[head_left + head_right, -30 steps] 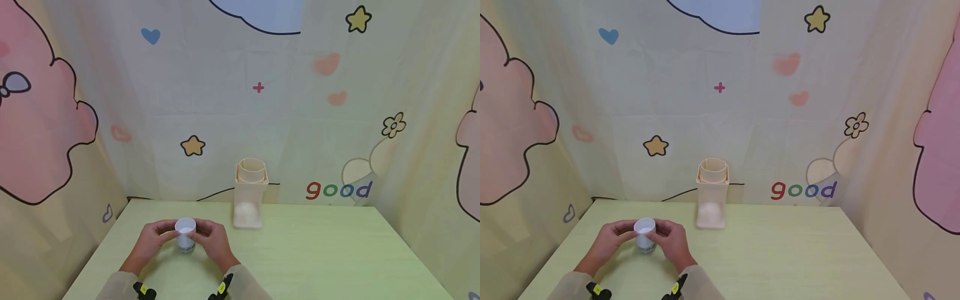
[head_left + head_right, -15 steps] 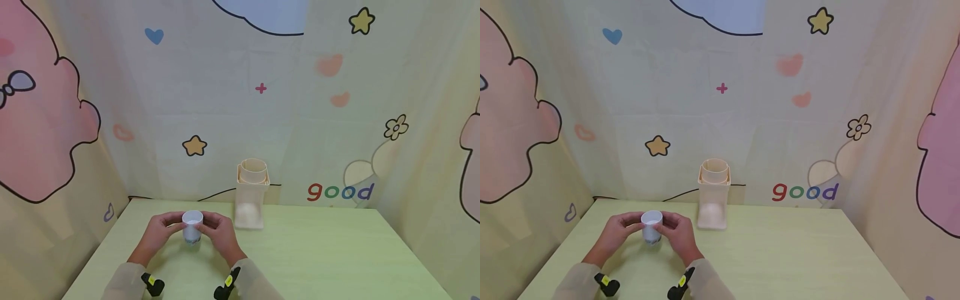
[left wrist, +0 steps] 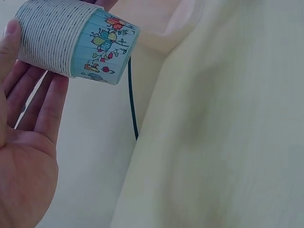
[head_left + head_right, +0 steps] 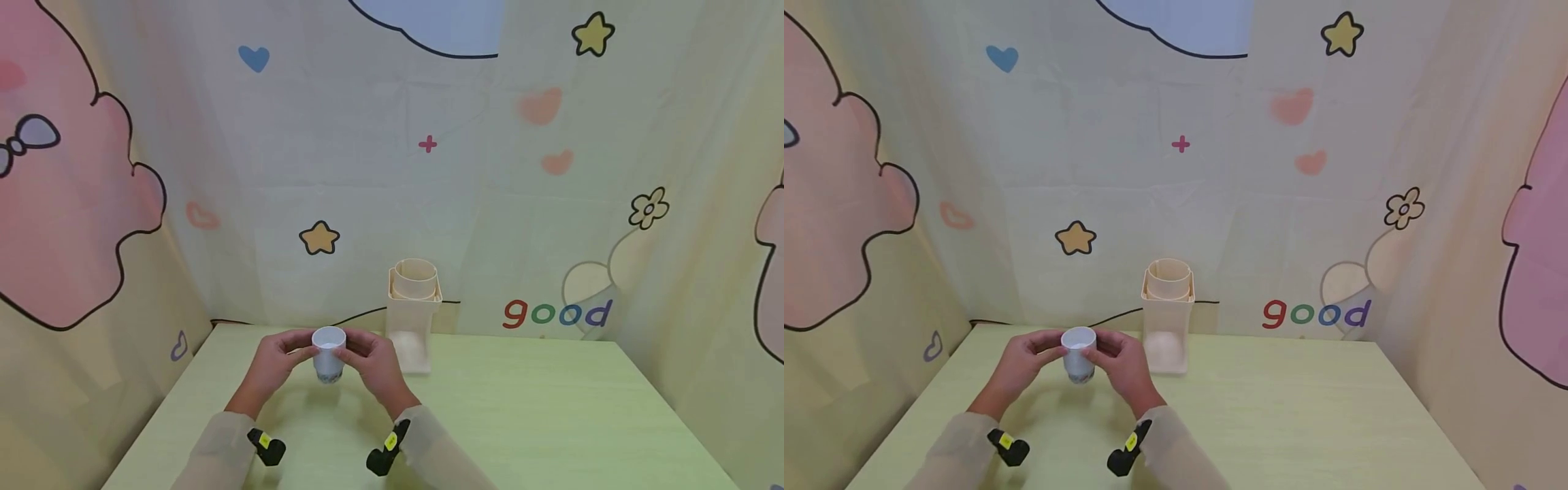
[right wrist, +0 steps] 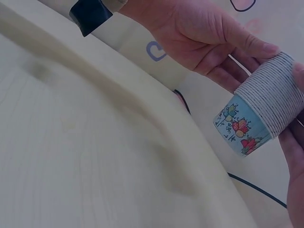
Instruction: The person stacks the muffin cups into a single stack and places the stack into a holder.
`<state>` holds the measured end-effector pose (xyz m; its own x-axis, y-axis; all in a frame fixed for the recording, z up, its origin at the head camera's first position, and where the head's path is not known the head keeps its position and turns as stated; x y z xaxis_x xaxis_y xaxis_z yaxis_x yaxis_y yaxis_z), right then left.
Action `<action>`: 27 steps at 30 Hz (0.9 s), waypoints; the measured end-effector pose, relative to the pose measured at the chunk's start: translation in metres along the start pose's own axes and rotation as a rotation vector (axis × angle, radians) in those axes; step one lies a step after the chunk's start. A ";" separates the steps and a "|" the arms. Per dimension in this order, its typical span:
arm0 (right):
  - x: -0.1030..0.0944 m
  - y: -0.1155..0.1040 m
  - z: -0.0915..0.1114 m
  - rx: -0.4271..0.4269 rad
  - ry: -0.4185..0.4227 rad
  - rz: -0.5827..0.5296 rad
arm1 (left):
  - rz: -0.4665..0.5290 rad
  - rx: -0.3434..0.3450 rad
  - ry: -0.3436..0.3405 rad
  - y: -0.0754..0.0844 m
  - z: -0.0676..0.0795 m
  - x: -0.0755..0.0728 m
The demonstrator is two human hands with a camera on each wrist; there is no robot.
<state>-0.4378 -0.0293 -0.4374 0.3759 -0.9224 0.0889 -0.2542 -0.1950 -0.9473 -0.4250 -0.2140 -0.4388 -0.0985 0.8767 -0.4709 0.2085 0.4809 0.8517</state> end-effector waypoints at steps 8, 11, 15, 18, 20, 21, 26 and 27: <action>-0.012 -0.016 -0.005 0.004 0.003 0.029 | 0.030 0.008 -0.003 0.015 -0.009 0.007; -0.016 -0.021 -0.007 0.008 -0.004 0.057 | 0.039 0.005 0.002 0.021 -0.012 0.008; -0.021 -0.029 -0.009 -0.001 -0.007 0.071 | 0.038 -0.007 0.003 0.027 -0.016 0.009; -0.026 -0.037 -0.012 -0.015 0.007 0.065 | 0.043 -0.007 -0.003 0.033 -0.020 0.011; -0.029 -0.041 -0.013 -0.026 0.017 0.065 | 0.054 -0.003 -0.006 0.037 -0.023 0.011; -0.030 -0.043 -0.014 -0.029 0.021 0.065 | 0.061 -0.003 -0.006 0.039 -0.024 0.011; -0.035 -0.051 -0.018 -0.039 0.036 0.073 | 0.108 0.001 0.016 0.049 -0.029 0.011; -0.036 -0.052 -0.019 -0.042 0.039 0.076 | 0.121 0.000 0.021 0.051 -0.030 0.011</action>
Point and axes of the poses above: each hand's wrist, its own z-axis away from the middle knuckle, its own x-axis out of the palm, y = z × x, the point moved 9 cm from there along -z, towards the middle knuckle, and after that the axes turned 10 degrees about -z, right-handed, at the moved point
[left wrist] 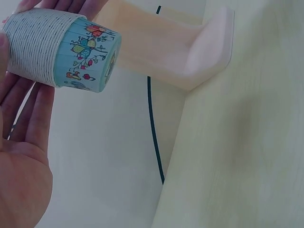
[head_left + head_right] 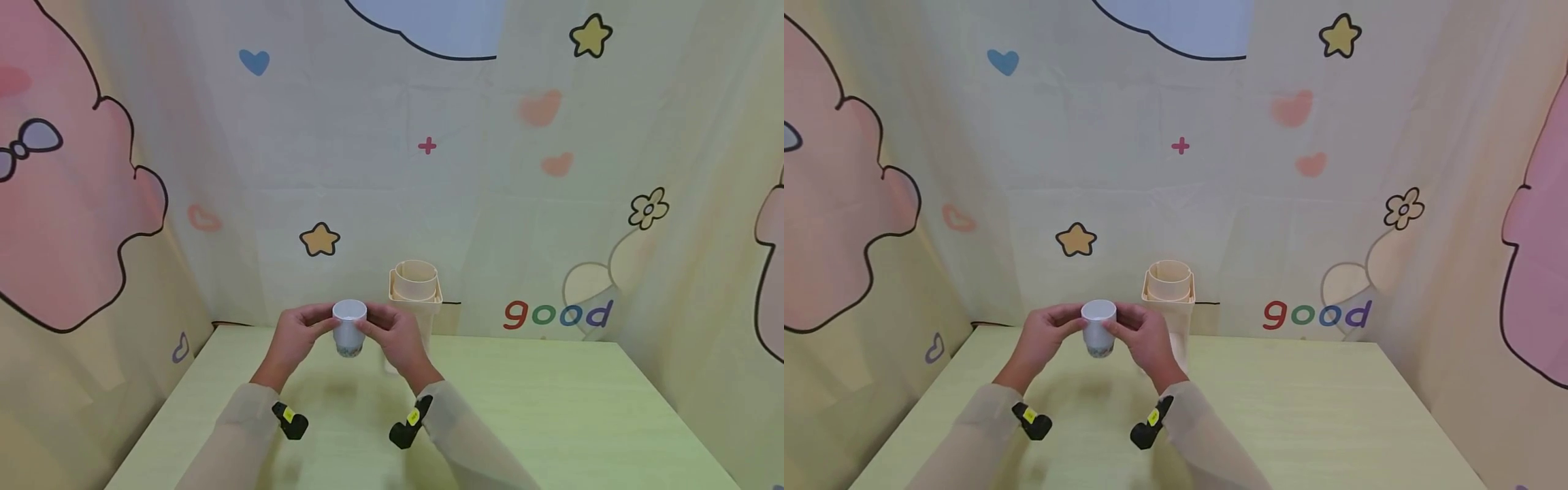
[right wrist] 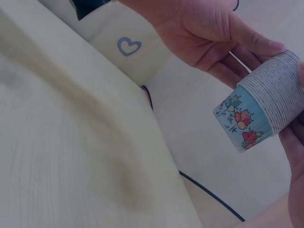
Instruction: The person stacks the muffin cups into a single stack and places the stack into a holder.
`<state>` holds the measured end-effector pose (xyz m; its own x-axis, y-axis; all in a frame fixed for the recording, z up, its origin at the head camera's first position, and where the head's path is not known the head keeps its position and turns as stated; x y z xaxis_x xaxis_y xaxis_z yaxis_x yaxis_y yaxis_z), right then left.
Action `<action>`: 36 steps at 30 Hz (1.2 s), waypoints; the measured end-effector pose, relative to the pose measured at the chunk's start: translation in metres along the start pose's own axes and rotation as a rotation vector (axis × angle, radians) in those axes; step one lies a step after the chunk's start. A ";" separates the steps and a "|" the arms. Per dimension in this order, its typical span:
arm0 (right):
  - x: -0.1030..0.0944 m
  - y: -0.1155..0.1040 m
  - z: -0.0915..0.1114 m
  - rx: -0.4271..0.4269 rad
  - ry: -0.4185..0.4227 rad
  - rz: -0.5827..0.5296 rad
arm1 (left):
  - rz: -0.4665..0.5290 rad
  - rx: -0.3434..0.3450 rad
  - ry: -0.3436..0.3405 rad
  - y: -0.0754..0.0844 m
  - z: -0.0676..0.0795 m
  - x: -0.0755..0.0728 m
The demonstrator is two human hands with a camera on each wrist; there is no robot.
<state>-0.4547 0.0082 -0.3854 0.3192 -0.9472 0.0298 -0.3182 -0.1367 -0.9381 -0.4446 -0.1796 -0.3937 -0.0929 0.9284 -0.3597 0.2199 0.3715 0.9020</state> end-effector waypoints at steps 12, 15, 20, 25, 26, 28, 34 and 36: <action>-0.013 -0.021 -0.008 -0.036 0.020 0.030 | 0.029 0.019 0.017 0.018 -0.009 0.005; -0.015 -0.026 -0.010 -0.041 0.010 0.040 | 0.024 0.046 0.016 0.026 -0.011 0.006; -0.022 -0.038 -0.015 -0.063 0.013 0.041 | 0.016 0.080 0.007 0.038 -0.018 0.009; -0.032 -0.048 -0.018 -0.086 0.039 0.035 | 0.020 0.104 -0.011 0.050 -0.026 0.013; -0.034 -0.048 -0.019 -0.084 0.044 0.035 | 0.023 0.107 -0.015 0.052 -0.027 0.014; -0.038 -0.049 -0.021 -0.077 0.052 0.030 | 0.023 0.117 -0.021 0.056 -0.030 0.016; -0.048 -0.055 -0.026 -0.078 0.050 0.019 | 0.020 0.133 -0.032 0.068 -0.036 0.021; -0.051 -0.059 -0.027 -0.091 0.050 0.012 | 0.025 0.137 -0.033 0.073 -0.038 0.022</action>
Point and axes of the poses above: each hand's wrist, its own z-axis away from the middle knuckle, its own x-axis out of the palm, y = z × x, the point moved 9 cm from there along -z, towards the middle knuckle, and after that the axes turned 10 degrees about -z, right-handed, at the moved point
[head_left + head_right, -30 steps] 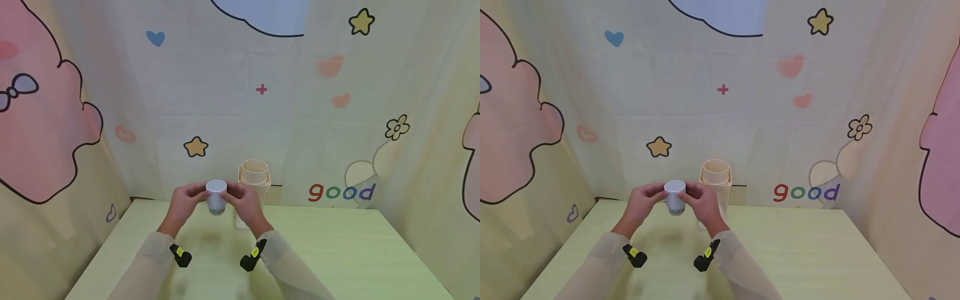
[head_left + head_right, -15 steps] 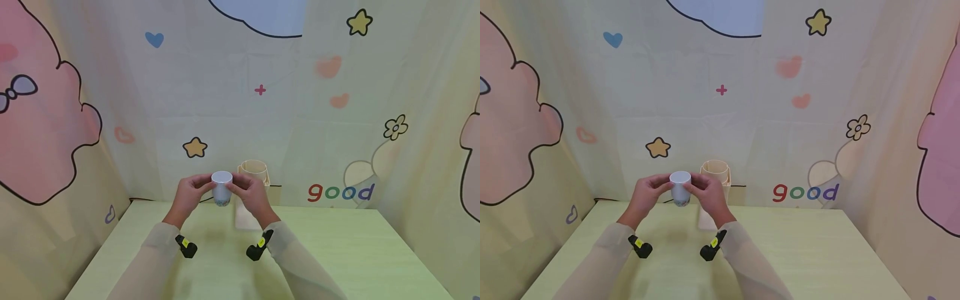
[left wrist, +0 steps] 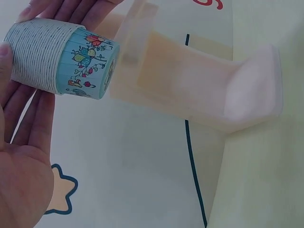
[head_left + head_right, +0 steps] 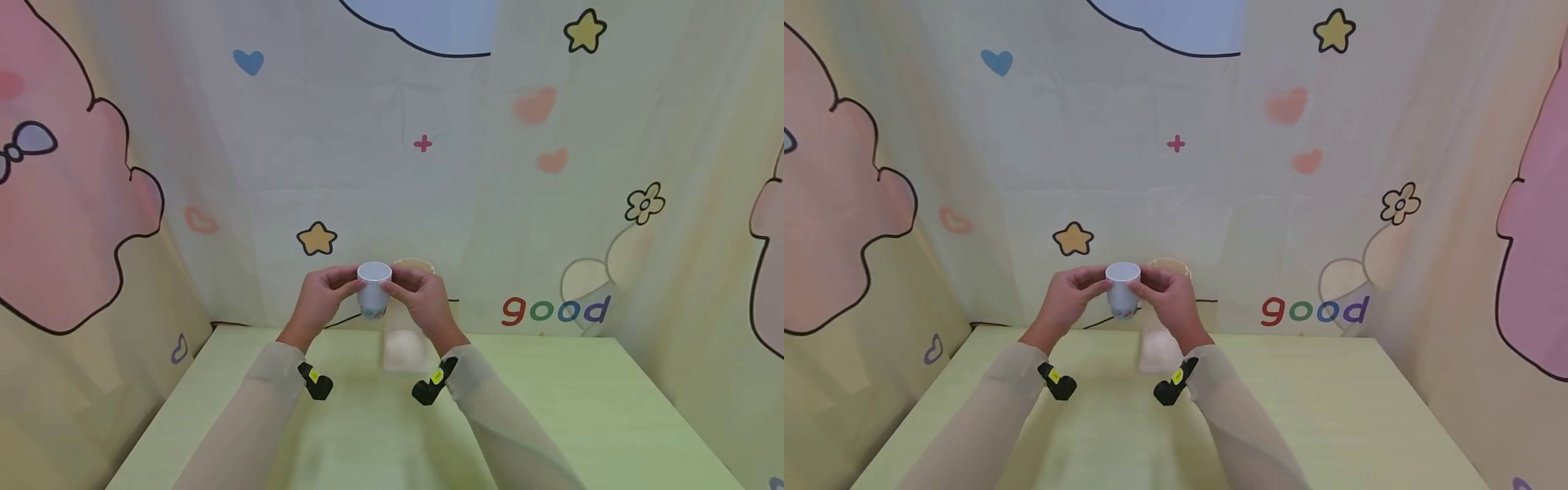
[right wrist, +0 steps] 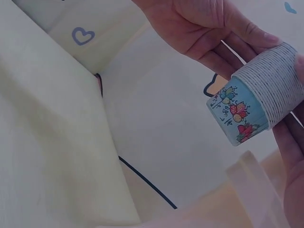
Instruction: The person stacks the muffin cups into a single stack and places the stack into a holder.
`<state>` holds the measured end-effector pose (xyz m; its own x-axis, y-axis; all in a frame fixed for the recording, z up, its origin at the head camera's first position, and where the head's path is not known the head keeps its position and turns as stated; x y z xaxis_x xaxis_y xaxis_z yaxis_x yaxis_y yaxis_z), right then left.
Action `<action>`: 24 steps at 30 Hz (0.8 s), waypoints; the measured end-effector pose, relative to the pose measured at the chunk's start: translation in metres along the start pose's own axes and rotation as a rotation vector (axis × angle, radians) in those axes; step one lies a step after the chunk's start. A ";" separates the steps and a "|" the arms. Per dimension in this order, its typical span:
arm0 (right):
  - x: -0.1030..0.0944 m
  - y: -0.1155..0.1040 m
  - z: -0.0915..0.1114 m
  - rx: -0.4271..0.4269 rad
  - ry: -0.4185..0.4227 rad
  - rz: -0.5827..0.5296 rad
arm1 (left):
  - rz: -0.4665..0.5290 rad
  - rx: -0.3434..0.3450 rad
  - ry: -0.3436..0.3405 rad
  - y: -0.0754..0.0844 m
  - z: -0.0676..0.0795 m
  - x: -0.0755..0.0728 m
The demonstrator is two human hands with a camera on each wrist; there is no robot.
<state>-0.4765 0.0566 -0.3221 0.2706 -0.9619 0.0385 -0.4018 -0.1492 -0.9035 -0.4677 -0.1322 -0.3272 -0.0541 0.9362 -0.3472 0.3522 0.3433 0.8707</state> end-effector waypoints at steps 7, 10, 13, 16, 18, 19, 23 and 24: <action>-0.010 -0.015 -0.009 -0.015 0.018 -0.008 | 0.026 0.024 0.008 0.018 -0.010 0.003; -0.014 -0.021 -0.011 -0.013 0.041 -0.009 | 0.029 0.048 0.003 0.026 -0.015 0.005; -0.019 -0.027 -0.013 -0.020 0.056 -0.021 | 0.020 0.075 -0.003 0.034 -0.020 0.007; -0.023 -0.031 -0.017 -0.026 0.062 -0.013 | 0.009 0.092 -0.001 0.040 -0.025 0.009; -0.027 -0.032 -0.020 -0.025 0.067 -0.001 | 0.006 0.095 0.005 0.044 -0.028 0.010; -0.029 -0.034 -0.022 -0.026 0.069 0.003 | 0.005 0.098 0.008 0.046 -0.030 0.011; -0.036 -0.040 -0.026 -0.040 0.081 0.020 | 0.005 0.116 0.015 0.054 -0.036 0.015; -0.038 -0.042 -0.027 -0.045 0.083 0.023 | 0.002 0.119 0.016 0.055 -0.038 0.016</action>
Point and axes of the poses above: each hand's wrist, its own z-axis away from the middle knuckle, its own x-axis out of the palm, y = z × x, the point moved 9 cm from there along -z, towards the middle knuckle, and after that the axes turned 10 degrees about -z, right-handed, at the moved point
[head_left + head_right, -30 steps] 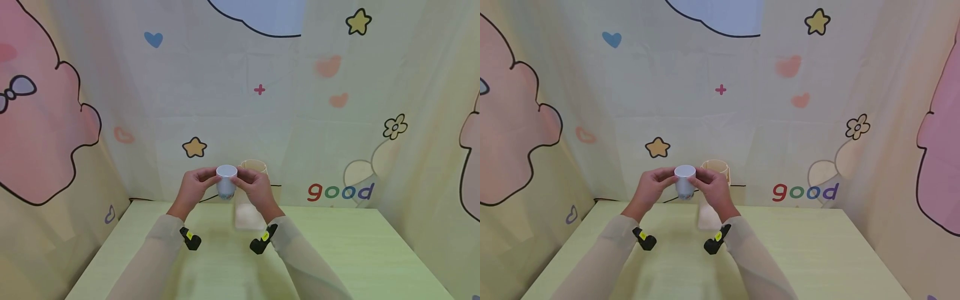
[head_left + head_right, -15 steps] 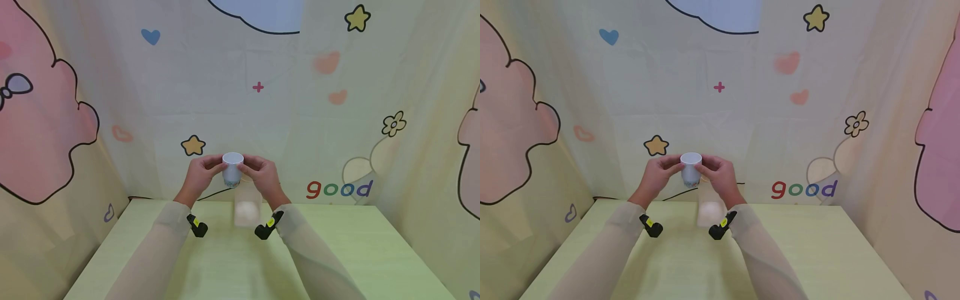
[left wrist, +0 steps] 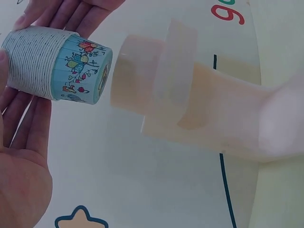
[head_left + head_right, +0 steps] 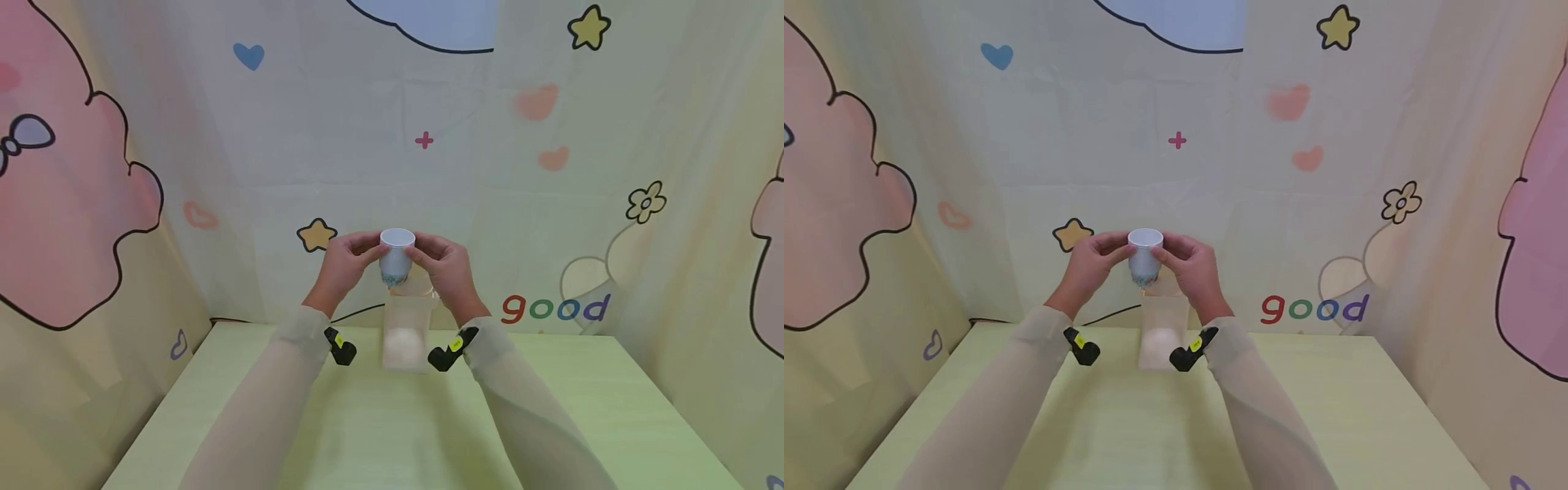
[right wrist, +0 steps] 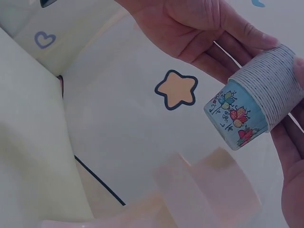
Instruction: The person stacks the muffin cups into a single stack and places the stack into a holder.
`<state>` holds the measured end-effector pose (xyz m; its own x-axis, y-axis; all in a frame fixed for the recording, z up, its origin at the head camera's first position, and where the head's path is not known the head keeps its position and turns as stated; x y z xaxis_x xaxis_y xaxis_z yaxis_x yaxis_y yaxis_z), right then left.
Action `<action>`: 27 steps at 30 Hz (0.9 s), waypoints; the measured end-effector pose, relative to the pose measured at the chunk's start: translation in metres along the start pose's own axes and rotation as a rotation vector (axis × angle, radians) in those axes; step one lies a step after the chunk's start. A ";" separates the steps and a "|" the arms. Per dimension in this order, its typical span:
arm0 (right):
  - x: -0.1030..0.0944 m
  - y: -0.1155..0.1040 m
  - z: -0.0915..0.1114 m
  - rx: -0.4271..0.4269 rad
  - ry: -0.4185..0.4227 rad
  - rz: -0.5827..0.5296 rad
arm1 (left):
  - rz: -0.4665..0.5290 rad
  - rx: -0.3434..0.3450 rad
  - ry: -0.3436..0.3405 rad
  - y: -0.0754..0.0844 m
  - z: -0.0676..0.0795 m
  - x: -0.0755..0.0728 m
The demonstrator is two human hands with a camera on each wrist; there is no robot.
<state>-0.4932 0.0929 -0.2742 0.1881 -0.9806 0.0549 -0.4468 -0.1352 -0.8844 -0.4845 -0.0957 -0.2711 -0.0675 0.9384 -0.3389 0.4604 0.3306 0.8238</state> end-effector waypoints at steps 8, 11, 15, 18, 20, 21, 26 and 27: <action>-0.012 -0.008 -0.003 -0.035 0.009 0.020 | -0.001 0.021 0.000 0.008 -0.011 0.010; -0.016 -0.010 -0.005 -0.046 0.016 0.029 | -0.005 0.015 -0.001 0.009 -0.015 0.014; -0.022 -0.011 -0.007 -0.049 0.020 0.032 | -0.011 0.003 -0.004 0.010 -0.019 0.019; -0.027 -0.010 -0.009 -0.041 0.019 0.021 | 0.000 -0.008 -0.008 0.010 -0.022 0.025; -0.029 -0.009 -0.009 -0.033 0.018 0.014 | 0.007 -0.012 -0.009 0.009 -0.023 0.028; -0.030 -0.008 -0.009 -0.029 0.019 0.010 | 0.009 -0.013 -0.009 0.009 -0.024 0.029; -0.035 -0.002 -0.009 -0.015 0.032 0.010 | 0.018 -0.012 -0.005 0.008 -0.025 0.034; -0.036 -0.001 -0.010 -0.014 0.036 0.014 | 0.020 -0.013 -0.003 0.007 -0.025 0.035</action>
<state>-0.5081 0.1270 -0.2710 0.1504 -0.9868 0.0596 -0.4613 -0.1234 -0.8786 -0.5057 -0.0575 -0.2656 -0.0558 0.9446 -0.3236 0.4500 0.3131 0.8363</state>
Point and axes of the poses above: each hand's wrist, its own z-axis away from the middle knuckle, its own x-axis out of the palm, y = z × x, the point moved 9 cm from there along -z, towards the middle knuckle, and after that the axes turned 10 degrees about -z, right-handed, at the moved point
